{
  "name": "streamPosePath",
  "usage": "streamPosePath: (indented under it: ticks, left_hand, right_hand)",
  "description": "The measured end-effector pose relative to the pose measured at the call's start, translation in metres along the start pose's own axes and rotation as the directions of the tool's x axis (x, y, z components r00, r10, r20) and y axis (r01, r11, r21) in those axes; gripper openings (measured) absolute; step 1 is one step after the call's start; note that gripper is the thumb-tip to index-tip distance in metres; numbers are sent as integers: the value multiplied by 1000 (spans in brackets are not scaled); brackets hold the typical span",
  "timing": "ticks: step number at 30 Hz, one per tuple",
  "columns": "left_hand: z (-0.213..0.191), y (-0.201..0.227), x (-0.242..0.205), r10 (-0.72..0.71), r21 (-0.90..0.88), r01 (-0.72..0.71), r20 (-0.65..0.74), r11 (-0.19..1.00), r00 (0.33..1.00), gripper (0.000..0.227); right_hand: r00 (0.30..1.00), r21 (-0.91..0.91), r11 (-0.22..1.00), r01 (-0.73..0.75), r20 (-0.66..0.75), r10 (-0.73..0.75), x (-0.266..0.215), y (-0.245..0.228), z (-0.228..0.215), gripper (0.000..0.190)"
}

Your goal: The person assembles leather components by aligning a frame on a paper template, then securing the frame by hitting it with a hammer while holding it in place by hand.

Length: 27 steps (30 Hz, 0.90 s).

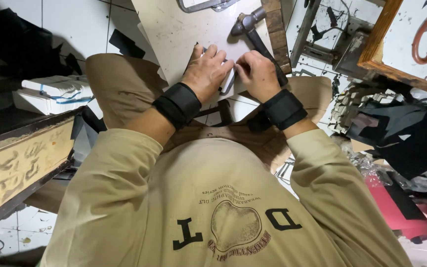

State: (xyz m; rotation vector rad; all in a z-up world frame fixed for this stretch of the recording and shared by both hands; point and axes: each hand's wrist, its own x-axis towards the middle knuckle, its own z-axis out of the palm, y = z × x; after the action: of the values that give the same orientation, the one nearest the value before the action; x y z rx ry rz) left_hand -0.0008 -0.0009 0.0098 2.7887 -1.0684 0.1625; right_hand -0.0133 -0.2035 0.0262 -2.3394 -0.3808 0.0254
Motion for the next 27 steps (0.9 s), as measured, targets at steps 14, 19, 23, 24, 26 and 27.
streamPosePath:
  ticks: [14,19,23,24,26,27]
  left_hand:
    - [-3,-1,0,0,-82,5,65,997,998,15]
    - [-2,-2,0,5,-33,-3,69,999,998,11]
    - [-5,-1,-1,-4,-8,5,79,1000,997,12]
    - [-7,-1,-1,-5,-26,6,69,1000,998,13]
    - [-11,-2,0,0,-23,1,64,1000,998,13]
    - [-14,-1,0,9,-22,-8,58,1000,998,14]
  right_hand:
    - [999,80,996,-44,-22,46,-9,-7,-5,13]
    - [996,20,996,84,-26,-83,-12,-11,-5,29]
    - [994,-52,993,110,-12,-111,-17,-5,-2,31]
    - [990,-97,985,143,-9,-144,-18,-4,-2,33]
    - [990,-119,983,143,26,-141,-18,-9,-3,38]
    - [989,-142,980,142,58,-135,-20,-11,-4,42]
